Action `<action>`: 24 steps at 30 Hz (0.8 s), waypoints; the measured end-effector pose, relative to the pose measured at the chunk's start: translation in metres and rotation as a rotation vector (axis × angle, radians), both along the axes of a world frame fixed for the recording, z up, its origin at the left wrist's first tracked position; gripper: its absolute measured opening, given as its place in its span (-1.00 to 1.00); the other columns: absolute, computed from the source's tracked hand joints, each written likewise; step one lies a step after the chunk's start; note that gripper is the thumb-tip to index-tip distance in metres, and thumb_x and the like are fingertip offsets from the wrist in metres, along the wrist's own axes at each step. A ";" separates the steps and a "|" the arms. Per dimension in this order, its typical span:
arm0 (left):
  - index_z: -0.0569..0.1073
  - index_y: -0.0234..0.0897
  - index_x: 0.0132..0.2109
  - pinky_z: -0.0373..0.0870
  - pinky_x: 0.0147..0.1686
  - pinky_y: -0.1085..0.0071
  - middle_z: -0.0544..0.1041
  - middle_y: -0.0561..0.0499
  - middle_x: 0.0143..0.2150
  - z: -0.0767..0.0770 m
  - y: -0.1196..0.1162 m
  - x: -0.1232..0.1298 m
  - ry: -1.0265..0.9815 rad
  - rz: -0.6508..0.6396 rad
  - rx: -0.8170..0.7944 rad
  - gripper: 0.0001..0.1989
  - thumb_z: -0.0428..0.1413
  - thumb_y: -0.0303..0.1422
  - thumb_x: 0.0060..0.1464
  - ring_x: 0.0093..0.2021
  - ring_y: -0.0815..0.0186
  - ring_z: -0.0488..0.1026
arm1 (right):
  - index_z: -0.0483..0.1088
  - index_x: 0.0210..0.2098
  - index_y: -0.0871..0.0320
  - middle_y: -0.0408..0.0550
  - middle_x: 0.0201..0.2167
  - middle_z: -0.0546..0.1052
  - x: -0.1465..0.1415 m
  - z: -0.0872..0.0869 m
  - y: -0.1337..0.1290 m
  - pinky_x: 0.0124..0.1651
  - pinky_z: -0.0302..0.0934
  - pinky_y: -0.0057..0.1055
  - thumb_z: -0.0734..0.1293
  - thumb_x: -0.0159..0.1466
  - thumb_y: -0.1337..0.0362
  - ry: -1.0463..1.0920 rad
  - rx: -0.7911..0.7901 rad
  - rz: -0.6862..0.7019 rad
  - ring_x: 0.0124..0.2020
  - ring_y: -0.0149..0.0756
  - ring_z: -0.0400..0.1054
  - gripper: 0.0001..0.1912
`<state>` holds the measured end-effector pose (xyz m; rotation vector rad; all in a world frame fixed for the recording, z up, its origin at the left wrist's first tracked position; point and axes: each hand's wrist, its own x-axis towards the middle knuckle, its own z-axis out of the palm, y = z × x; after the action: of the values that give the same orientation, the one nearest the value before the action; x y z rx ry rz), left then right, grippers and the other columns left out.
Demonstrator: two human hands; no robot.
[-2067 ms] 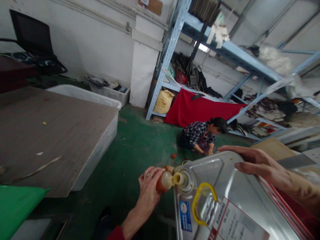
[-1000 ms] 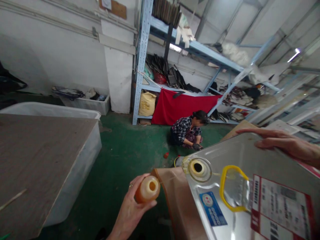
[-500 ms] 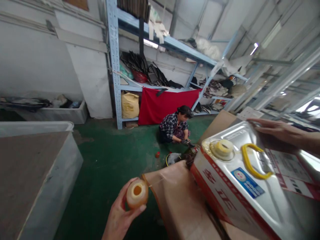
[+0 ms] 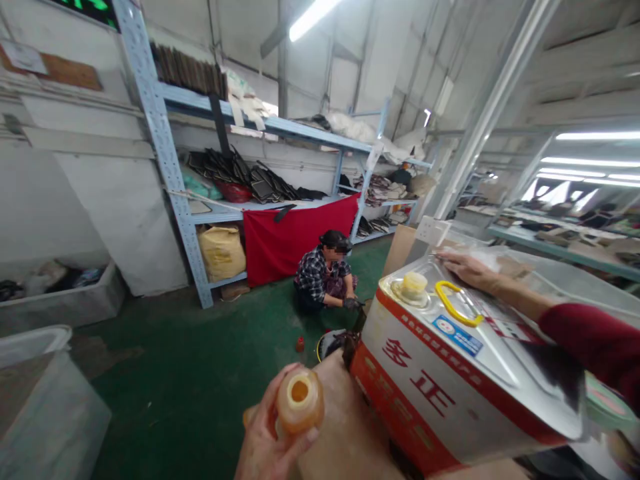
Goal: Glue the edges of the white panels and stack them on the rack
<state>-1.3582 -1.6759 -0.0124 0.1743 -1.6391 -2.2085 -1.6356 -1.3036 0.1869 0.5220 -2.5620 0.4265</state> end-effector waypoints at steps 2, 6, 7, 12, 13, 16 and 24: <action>0.42 -0.23 0.04 0.31 0.10 0.35 0.48 -0.13 0.06 0.009 0.010 -0.010 0.021 -0.022 -0.006 -0.24 0.40 -0.24 -0.42 0.09 0.08 0.38 | 0.42 -0.21 0.21 -0.04 -0.17 0.50 -0.005 -0.004 0.009 0.00 0.28 -0.15 0.32 0.29 0.25 -0.109 -0.043 0.010 -0.15 -0.27 0.40 -0.85; 0.41 -0.25 0.04 0.35 0.05 0.37 0.47 -0.14 0.06 0.030 0.024 -0.024 0.025 -0.086 0.025 -0.23 0.40 -0.26 -0.43 0.08 0.08 0.39 | 0.42 -0.22 0.22 -0.04 -0.14 0.48 -0.009 -0.007 0.022 0.00 0.28 -0.15 0.32 0.29 0.29 -0.239 -0.206 0.036 -0.10 -0.24 0.38 -0.88; 0.41 -0.25 0.04 0.34 0.06 0.36 0.47 -0.14 0.06 0.035 0.025 -0.027 0.028 -0.099 0.024 -0.23 0.40 -0.27 -0.43 0.09 0.08 0.38 | 0.42 -0.22 0.22 -0.05 -0.15 0.48 -0.008 -0.006 0.023 -0.02 0.30 -0.18 0.32 0.29 0.31 -0.254 -0.265 0.042 -0.12 -0.25 0.39 -0.89; 0.39 -0.26 0.05 0.32 0.10 0.27 0.47 -0.14 0.05 0.048 0.024 -0.035 0.022 -0.256 -0.002 -0.27 0.39 -0.37 -0.38 0.07 0.06 0.40 | 0.23 0.07 0.23 0.12 -0.15 0.50 0.017 0.026 0.016 -0.23 0.36 -0.28 0.23 0.25 0.49 -0.175 -0.625 0.040 -0.26 -0.30 0.45 -0.61; 0.39 -0.27 0.05 0.32 0.10 0.26 0.47 -0.14 0.05 0.049 0.022 -0.035 0.015 -0.288 0.001 -0.27 0.38 -0.38 -0.37 0.07 0.06 0.40 | 0.20 0.09 0.24 0.15 -0.14 0.50 0.031 0.035 0.013 -0.24 0.35 -0.29 0.26 0.21 0.51 -0.120 -0.683 0.031 -0.28 -0.32 0.45 -0.55; 0.38 -0.28 0.05 0.35 0.07 0.29 0.47 -0.12 0.05 0.051 0.016 -0.033 -0.012 -0.292 0.042 -0.27 0.38 -0.38 -0.38 0.07 0.08 0.40 | 0.28 0.03 0.18 0.10 -0.14 0.49 0.092 0.059 0.005 -0.15 0.30 -0.31 0.32 0.14 0.48 0.069 -0.751 0.023 -0.26 -0.37 0.44 -0.55; 0.44 -0.17 -0.04 0.37 0.06 0.28 0.51 0.07 -0.01 0.042 -0.041 -0.033 -0.229 -0.225 0.042 -0.26 0.41 -0.40 -0.54 0.04 0.14 0.41 | 0.31 0.02 0.12 -0.02 -0.17 0.50 0.296 -0.017 -0.021 -0.03 0.30 -0.24 0.34 0.16 0.05 0.078 -0.422 -0.309 -0.17 -0.26 0.41 -0.52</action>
<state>-1.3915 -1.7172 0.0293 0.2758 -1.8111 -2.4698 -1.3398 -1.3245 0.1698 -0.0094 -2.3287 0.7877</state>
